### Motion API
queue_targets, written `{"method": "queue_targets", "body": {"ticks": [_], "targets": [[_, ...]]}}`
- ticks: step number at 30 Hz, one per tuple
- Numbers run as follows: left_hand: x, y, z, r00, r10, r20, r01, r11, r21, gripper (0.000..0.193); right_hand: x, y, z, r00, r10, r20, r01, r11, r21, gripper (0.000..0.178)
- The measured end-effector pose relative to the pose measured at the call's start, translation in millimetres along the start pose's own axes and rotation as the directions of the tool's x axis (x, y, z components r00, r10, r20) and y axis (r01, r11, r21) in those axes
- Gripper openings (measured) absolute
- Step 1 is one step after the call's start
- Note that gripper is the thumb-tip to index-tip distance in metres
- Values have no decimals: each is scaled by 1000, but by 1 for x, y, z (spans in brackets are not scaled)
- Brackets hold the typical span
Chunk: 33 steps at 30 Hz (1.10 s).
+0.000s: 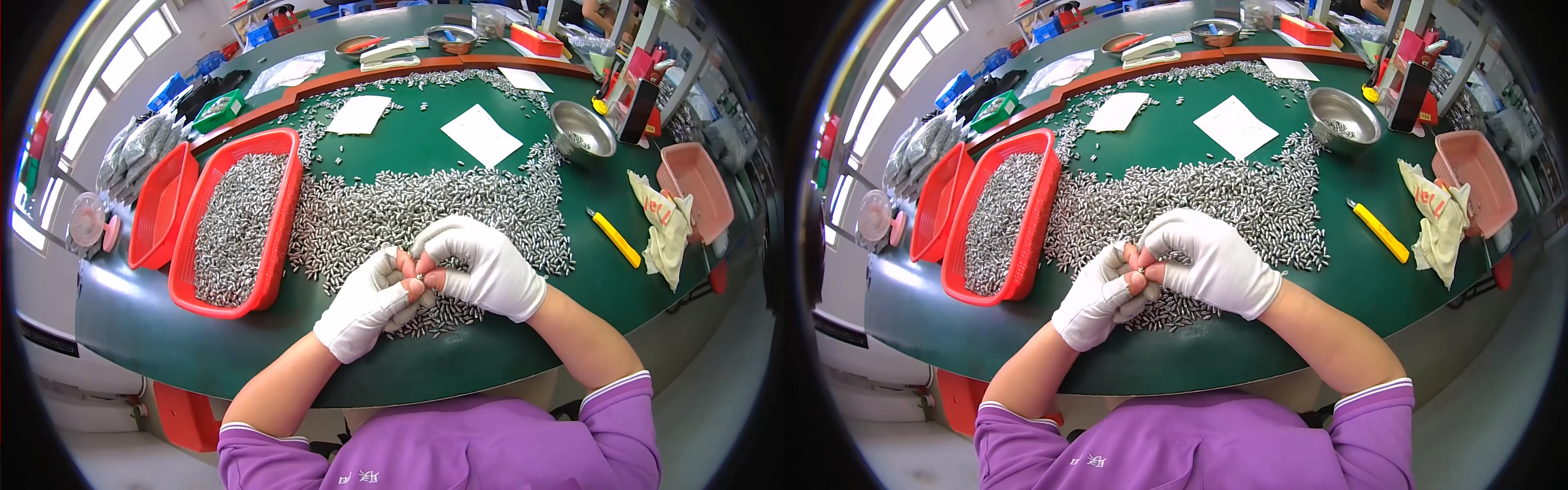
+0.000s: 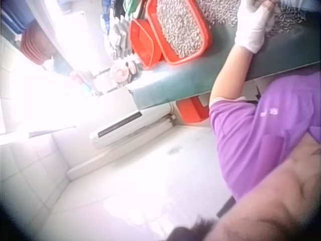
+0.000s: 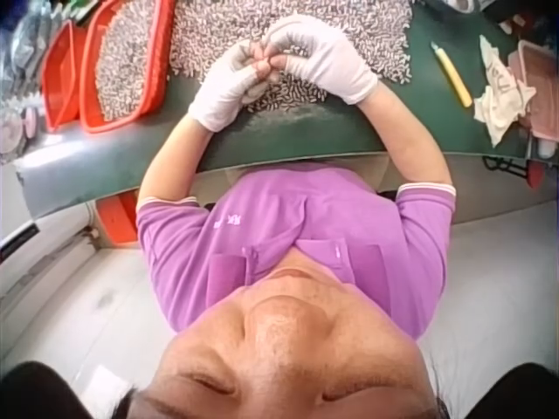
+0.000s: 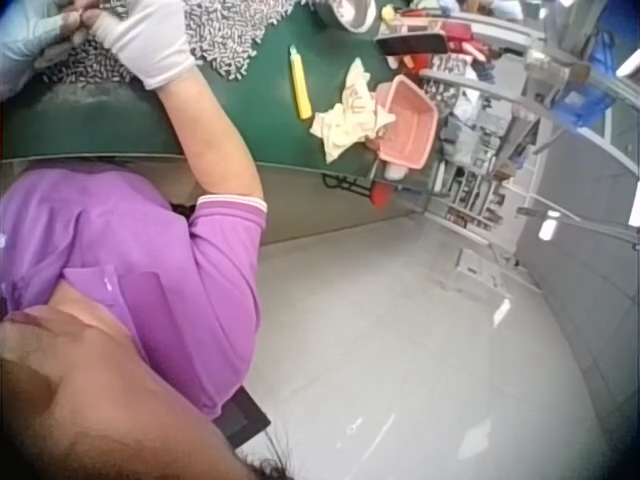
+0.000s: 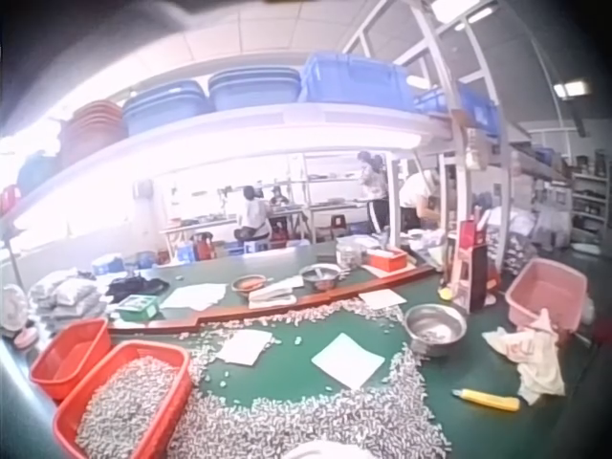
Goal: Sorting and inspecting small metal components on an industrial workbench.
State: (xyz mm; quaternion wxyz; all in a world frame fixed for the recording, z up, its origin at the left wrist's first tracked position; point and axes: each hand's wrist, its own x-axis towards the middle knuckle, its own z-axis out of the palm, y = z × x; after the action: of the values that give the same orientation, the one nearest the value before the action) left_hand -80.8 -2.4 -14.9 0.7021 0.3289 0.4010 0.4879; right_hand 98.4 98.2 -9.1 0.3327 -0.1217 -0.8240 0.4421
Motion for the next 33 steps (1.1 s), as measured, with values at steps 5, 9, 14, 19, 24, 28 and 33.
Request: {"method": "queue_targets", "body": {"ticks": [5,9,14,19,24,28,33], "targets": [[-1,3,-1,999,-36,4,36,997,76,32,1,-3,0,1000,-27,4,27,999,-30,17],[-1,3,1,1000,-13,24,11,997,76,32,2,-3,-1,995,-103,1,103,991,-86,20],[-1,5,2,1000,16,27,-18,998,66,30,1,0,1,989,-143,-32,139,985,-101,20],[0,1,0,999,31,32,-33,998,50,31,3,1,-1,974,-190,-127,157,959,-237,21],[0,2,1,998,42,40,-43,999,31,31,4,0,0,954,-283,-98,250,933,-259,22],[1,3,1,999,39,32,-40,998,40,31,6,0,-1,950,-299,-86,266,924,-274,21],[1,1,0,998,54,21,-56,996,65,31,6,1,-3,963,-252,-95,197,900,-389,18]]}}
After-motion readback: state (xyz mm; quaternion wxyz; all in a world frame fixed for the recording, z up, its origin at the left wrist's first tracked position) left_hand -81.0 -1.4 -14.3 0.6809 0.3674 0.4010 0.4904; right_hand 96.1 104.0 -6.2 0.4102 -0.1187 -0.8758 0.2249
